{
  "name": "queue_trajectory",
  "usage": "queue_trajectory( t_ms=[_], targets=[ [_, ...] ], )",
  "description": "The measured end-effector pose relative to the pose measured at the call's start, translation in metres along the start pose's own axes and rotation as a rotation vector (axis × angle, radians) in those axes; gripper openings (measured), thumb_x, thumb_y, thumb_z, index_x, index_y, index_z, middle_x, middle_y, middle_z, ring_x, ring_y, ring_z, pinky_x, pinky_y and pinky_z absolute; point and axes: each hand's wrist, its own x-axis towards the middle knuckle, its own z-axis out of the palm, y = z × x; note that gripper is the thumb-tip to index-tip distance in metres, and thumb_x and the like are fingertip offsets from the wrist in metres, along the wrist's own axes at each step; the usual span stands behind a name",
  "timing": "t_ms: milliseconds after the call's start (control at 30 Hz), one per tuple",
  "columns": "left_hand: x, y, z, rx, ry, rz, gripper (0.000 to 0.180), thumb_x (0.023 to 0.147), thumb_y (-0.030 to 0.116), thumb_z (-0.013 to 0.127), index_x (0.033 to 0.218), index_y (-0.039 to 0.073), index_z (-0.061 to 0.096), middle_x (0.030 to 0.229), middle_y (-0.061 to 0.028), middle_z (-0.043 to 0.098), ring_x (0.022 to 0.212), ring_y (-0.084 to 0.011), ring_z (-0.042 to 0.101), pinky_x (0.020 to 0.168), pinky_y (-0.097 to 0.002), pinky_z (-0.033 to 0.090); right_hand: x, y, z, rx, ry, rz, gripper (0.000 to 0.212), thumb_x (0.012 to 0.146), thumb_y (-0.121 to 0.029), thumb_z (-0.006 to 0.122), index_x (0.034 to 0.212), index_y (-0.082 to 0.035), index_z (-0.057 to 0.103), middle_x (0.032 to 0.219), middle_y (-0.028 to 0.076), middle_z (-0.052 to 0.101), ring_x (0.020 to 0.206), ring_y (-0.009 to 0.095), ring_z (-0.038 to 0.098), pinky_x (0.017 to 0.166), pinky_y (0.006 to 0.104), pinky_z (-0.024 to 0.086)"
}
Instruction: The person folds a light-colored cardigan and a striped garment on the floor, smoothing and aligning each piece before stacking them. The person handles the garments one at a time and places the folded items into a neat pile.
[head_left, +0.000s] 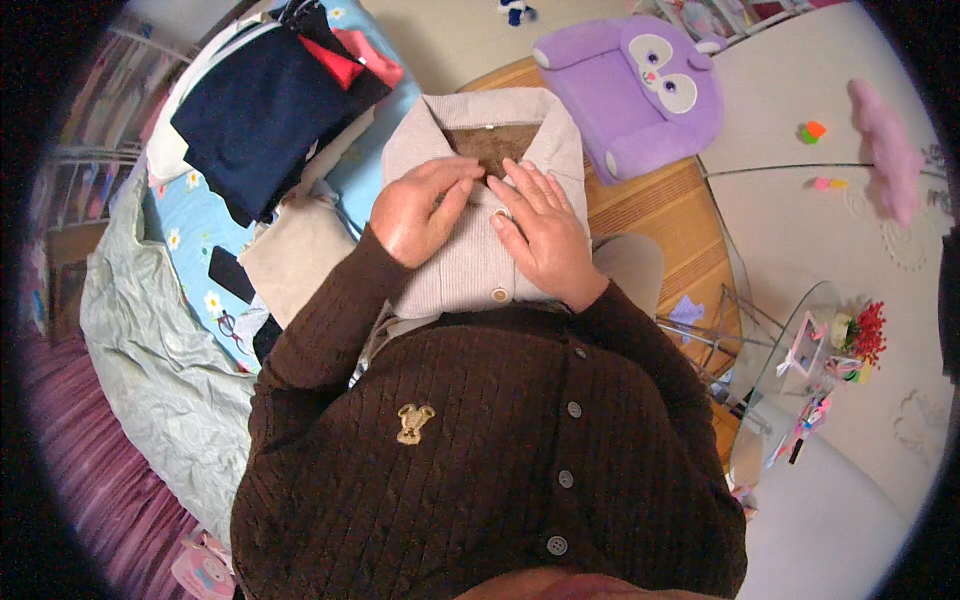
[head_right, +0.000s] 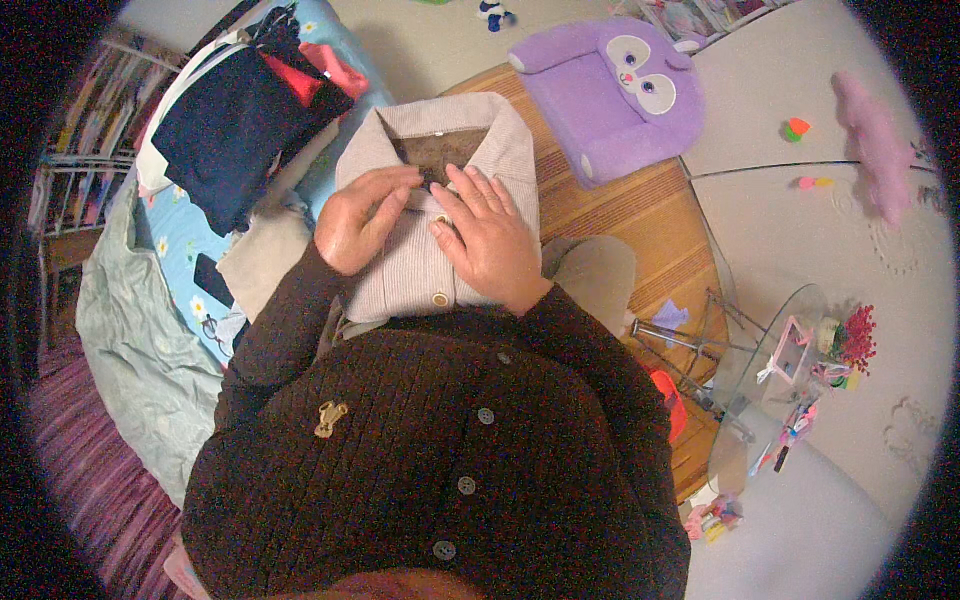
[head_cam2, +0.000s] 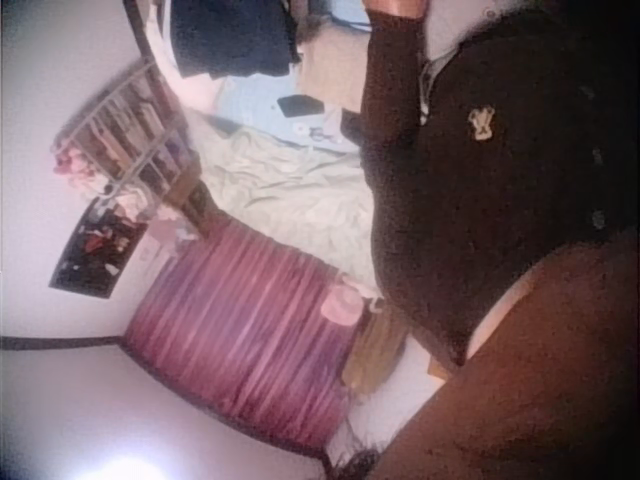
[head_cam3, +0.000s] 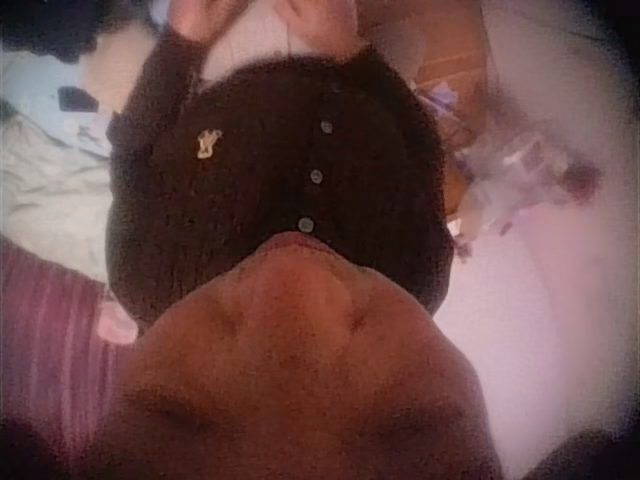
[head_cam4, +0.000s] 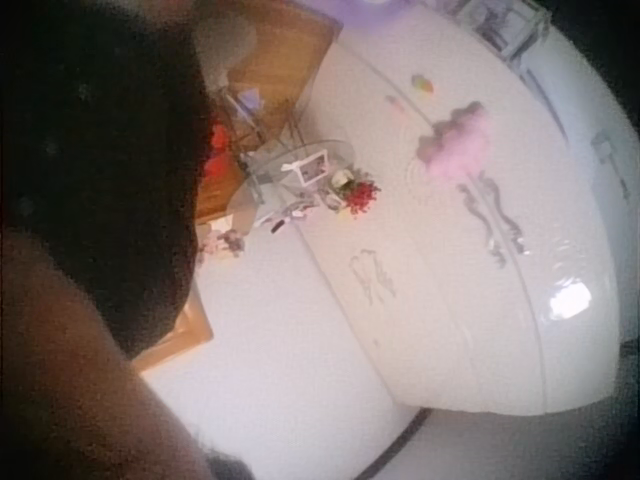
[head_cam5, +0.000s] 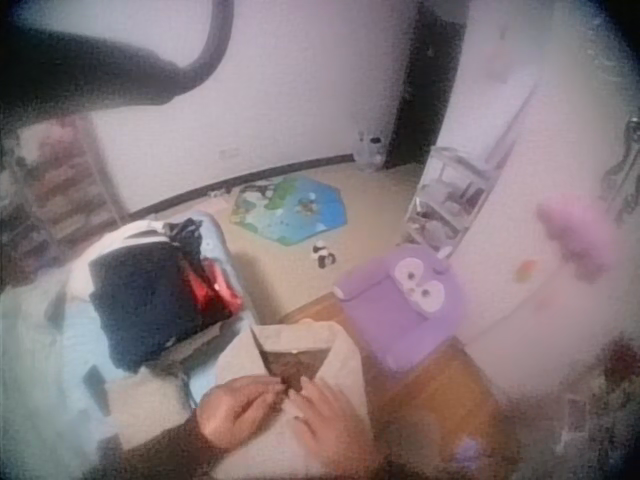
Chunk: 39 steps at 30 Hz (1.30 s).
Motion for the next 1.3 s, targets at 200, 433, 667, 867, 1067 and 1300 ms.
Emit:
queue_trajectory(
  t_ms=[200,433,667,867,1067,1300],
  targets=[
    [0.039,-0.037,0.035,0.254,-0.141,0.107,0.032,0.093,0.019,0.049,0.116,0.001,0.062,0.114,-0.0178,0.064,0.107,-0.0339,0.060,0.094,-0.0413,0.046,0.001,0.000,0.001,-0.010,0.019,-0.019,0.042,0.093,-0.029,0.053,0.125,-0.002,0.055,0.138,0.018,0.048,0.130,0.036,0.042,0.110,0.0475,0.028],
    [0.101,-0.083,0.034,0.325,-0.302,-0.036,0.033,0.090,0.026,0.056,0.119,0.012,0.062,0.114,-0.0172,0.064,0.104,-0.0363,0.061,0.091,-0.0421,0.048,-0.001,0.003,0.003,-0.026,0.028,-0.020,0.041,0.092,-0.028,0.055,0.124,-0.003,0.056,0.136,0.017,0.050,0.130,0.036,0.043,0.110,0.0468,0.029],
    [0.142,-0.125,0.026,0.294,-0.432,-0.107,0.049,0.083,0.039,0.069,0.119,0.007,0.063,0.109,-0.0170,0.067,0.102,-0.0310,0.064,0.091,-0.0386,0.048,-0.002,0.001,0.003,-0.032,0.035,-0.005,0.041,0.091,-0.028,0.055,0.125,-0.005,0.056,0.137,0.016,0.049,0.130,0.035,0.042,0.110,0.0469,0.029],
    [0.144,-0.125,0.017,-0.040,-0.443,-0.166,0.039,0.087,0.038,0.067,0.108,0.005,0.068,0.096,-0.0091,0.070,0.091,-0.0170,0.064,0.083,-0.0318,0.049,-0.002,0.001,0.004,-0.028,0.046,-0.010,0.040,0.090,-0.027,0.056,0.124,-0.005,0.057,0.136,0.016,0.050,0.130,0.035,0.042,0.109,0.0472,0.029],
    [0.154,-0.138,0.030,0.150,-0.538,-0.197,0.045,0.089,0.049,0.060,0.104,0.007,0.067,0.094,-0.0089,0.070,0.087,-0.0197,0.065,0.080,-0.0350,0.049,-0.002,0.001,0.003,-0.020,0.060,-0.014,0.040,0.090,-0.026,0.056,0.123,-0.004,0.057,0.135,0.016,0.050,0.129,0.035,0.043,0.109,0.0470,0.030],
    [0.175,-0.128,0.065,0.201,-0.549,-0.103,0.058,0.086,0.060,0.056,0.112,0.010,0.067,0.101,-0.0139,0.069,0.098,-0.0272,0.064,0.088,-0.0374,0.048,-0.001,-0.001,0.003,-0.030,0.040,0.001,0.039,0.091,-0.024,0.054,0.125,-0.004,0.056,0.136,0.016,0.049,0.131,0.035,0.041,0.110,0.0474,0.028]
  ],
)
